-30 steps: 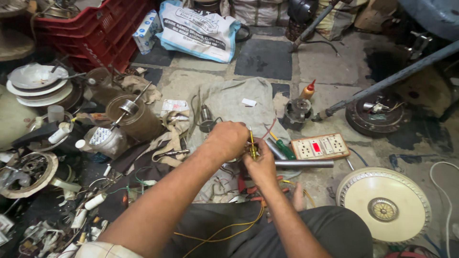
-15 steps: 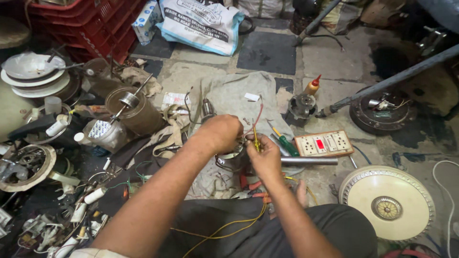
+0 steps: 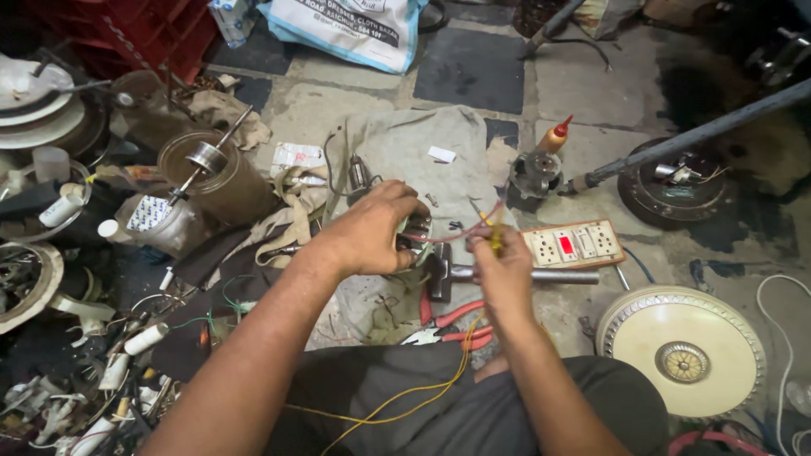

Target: The person sits on the floor and uses a screwdriver to adjust the internal components of a small electric motor. They connect wires to a multimeter to test the motor's electrical continuity and then continue to manipulate the internal parts with the screwdriver.

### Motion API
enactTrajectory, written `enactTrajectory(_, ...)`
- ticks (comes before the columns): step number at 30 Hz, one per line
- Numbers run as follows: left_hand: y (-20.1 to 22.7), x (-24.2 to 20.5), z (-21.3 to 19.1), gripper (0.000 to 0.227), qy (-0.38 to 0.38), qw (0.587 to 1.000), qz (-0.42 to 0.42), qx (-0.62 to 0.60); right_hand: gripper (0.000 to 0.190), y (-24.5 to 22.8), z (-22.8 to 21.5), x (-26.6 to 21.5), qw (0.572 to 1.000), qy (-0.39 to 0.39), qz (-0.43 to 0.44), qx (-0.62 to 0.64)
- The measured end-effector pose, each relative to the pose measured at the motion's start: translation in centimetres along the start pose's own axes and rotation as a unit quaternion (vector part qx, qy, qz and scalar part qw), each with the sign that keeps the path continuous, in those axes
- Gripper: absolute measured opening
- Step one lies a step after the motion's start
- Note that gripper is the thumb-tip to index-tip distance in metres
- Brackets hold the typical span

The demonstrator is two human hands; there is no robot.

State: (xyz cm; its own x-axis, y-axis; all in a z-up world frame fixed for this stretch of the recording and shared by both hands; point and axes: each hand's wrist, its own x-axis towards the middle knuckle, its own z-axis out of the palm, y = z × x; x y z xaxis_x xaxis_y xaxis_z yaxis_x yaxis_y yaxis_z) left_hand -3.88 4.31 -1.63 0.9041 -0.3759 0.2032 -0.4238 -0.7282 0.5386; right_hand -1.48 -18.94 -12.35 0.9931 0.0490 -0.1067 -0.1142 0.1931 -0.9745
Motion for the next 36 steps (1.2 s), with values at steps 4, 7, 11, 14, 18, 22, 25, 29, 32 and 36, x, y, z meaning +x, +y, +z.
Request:
enactTrajectory(4, -0.7, -0.5, 0.2, 0.045, 0.038, 0.999, -0.017, -0.023, 0.014, 1.6, -3.2, -1.7, 0.997, 0.057, 0.037, -0.022)
enactTrajectory(7, -0.8, -0.3, 0.5, 0.046, 0.066, 0.997, -0.036, -0.003, 0.016, 4.8, -5.6, -3.8, 0.99, 0.026, 0.043, -0.132)
enactTrajectory(11, -0.4, -0.3, 0.7, 0.051, 0.087, 0.993, -0.076, 0.015, 0.026, 7.9, -6.1, -4.1, 0.885, -0.044, -0.002, -0.464)
enactTrajectory(14, -0.1, -0.8, 1.1, 0.057, 0.129, 0.986, -0.098, 0.024, 0.038, 8.2, -4.5, -4.6, 0.89, -0.065, 0.006, -0.451)
enactTrajectory(18, -1.0, -1.3, 2.2, 0.069, 0.191, 0.979, -0.075, 0.019, 0.04, 5.6, -3.2, -5.2, 0.94, -0.014, 0.068, -0.334)
enactTrajectory(22, -1.8, -1.3, 2.5, 0.07, 0.189, 0.977, -0.1, 0.007, 0.041, 1.0, 0.7, -6.1, 0.984, -0.068, 0.03, -0.162)
enactTrajectory(25, -1.6, -1.4, 2.9, 0.071, 0.186, 0.973, -0.135, -0.02, 0.046, -1.8, 3.7, -6.3, 0.981, -0.04, 0.115, -0.149)
enactTrajectory(29, -1.9, -1.4, 2.9, 0.07, 0.193, 0.972, -0.135, -0.02, 0.041, -1.4, 4.2, -5.1, 0.981, -0.084, -0.016, -0.175)
enactTrajectory(32, -2.2, -1.5, 2.8, 0.07, 0.193, 0.972, -0.135, -0.026, 0.041, -0.4, 3.3, -4.6, 0.986, -0.076, 0.055, -0.138)
enactTrajectory(36, -1.9, -1.2, 3.5, 0.069, 0.226, 0.958, -0.173, -0.023, 0.03, 1.9, 2.7, -6.6, 0.992, 0.006, 0.125, -0.021)
